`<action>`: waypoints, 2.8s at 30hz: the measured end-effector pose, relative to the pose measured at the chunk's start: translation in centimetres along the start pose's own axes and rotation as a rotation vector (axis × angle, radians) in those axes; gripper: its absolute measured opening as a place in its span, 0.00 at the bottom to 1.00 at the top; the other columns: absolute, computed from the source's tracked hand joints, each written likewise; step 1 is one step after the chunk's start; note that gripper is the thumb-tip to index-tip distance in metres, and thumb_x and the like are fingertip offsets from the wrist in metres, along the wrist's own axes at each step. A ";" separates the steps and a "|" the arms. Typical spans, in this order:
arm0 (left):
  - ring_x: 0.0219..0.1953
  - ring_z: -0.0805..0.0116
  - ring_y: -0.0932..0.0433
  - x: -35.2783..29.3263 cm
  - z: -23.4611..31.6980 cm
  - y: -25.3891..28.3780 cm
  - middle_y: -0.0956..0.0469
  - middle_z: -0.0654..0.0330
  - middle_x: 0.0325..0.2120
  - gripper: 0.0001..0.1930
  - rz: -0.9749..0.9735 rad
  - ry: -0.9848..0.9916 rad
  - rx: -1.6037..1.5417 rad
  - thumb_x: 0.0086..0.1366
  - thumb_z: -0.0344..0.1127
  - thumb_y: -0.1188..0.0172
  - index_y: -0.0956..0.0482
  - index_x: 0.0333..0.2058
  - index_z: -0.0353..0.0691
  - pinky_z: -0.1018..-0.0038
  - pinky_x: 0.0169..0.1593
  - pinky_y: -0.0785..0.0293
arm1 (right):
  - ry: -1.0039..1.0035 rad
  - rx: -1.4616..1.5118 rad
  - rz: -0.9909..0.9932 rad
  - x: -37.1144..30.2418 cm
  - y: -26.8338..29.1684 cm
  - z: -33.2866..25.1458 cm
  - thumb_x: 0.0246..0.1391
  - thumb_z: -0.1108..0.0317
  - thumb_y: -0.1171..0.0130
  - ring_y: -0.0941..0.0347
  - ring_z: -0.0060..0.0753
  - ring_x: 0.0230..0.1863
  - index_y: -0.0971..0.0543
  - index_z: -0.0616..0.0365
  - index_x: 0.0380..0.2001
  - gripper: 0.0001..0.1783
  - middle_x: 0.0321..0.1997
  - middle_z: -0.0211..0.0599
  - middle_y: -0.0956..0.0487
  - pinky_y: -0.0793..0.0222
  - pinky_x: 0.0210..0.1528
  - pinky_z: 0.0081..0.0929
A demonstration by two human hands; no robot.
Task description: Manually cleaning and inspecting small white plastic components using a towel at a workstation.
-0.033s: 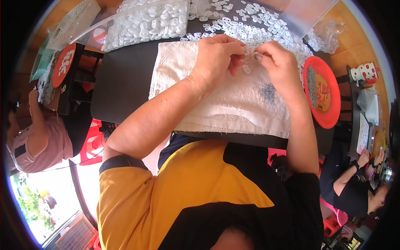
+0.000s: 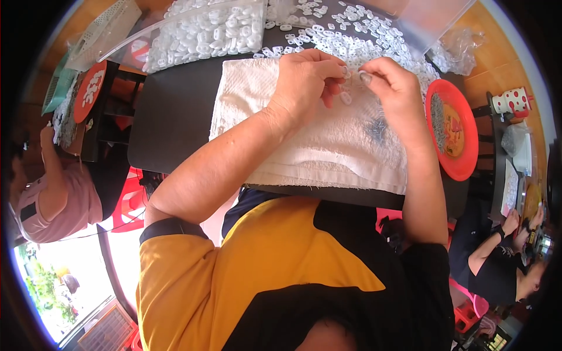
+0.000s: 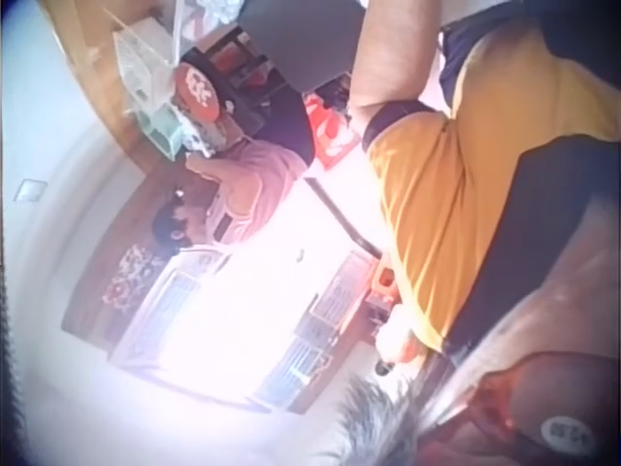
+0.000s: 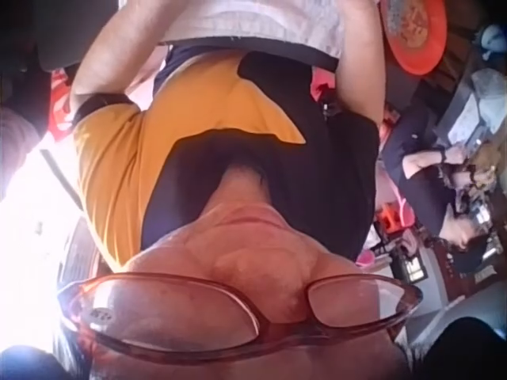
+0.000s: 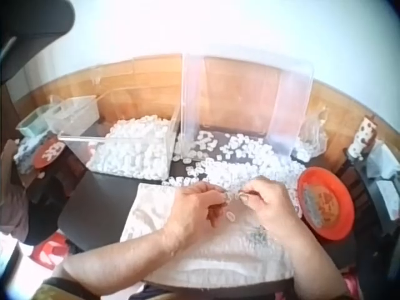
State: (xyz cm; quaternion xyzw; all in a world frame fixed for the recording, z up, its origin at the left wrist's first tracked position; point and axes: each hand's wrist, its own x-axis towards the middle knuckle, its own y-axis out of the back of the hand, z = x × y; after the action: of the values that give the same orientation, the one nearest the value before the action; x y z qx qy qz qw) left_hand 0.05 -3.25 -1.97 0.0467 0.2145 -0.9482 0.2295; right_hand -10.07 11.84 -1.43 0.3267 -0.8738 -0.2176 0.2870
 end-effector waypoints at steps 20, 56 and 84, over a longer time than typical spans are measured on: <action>0.17 0.78 0.30 -1.1 0.2 -0.9 0.24 0.60 0.20 0.04 -0.006 -0.197 0.097 0.56 0.25 0.42 0.22 0.31 0.30 0.82 0.18 0.35 | -0.356 0.590 -0.029 0.1 0.6 -2.0 0.58 0.71 0.44 0.28 0.19 0.28 0.21 0.65 0.39 0.10 0.31 0.29 0.22 0.39 0.29 0.16; 0.21 0.74 0.26 -1.7 0.7 -1.2 0.22 0.58 0.25 0.04 -0.019 -0.245 0.017 0.57 0.22 0.40 0.22 0.32 0.29 0.81 0.21 0.32 | -0.238 0.534 0.047 -0.4 -0.4 -3.6 0.57 0.74 0.44 0.27 0.20 0.29 0.21 0.65 0.39 0.08 0.30 0.31 0.21 0.36 0.29 0.16; 0.33 0.75 0.21 -2.3 1.4 -1.3 0.21 0.60 0.29 0.12 -0.309 -0.503 0.317 0.57 0.18 0.37 0.24 0.40 0.32 0.80 0.38 0.22 | -0.305 0.652 -0.255 -0.1 3.0 -3.1 0.61 0.63 0.47 0.29 0.19 0.22 0.23 0.63 0.33 0.12 0.24 0.29 0.24 0.40 0.22 0.12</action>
State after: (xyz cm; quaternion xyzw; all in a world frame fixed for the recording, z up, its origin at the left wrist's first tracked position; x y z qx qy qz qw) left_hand 1.54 -1.88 0.19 -0.1866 0.0056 -0.9752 0.1186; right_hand -9.38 13.33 2.52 0.4707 -0.8823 -0.0084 0.0055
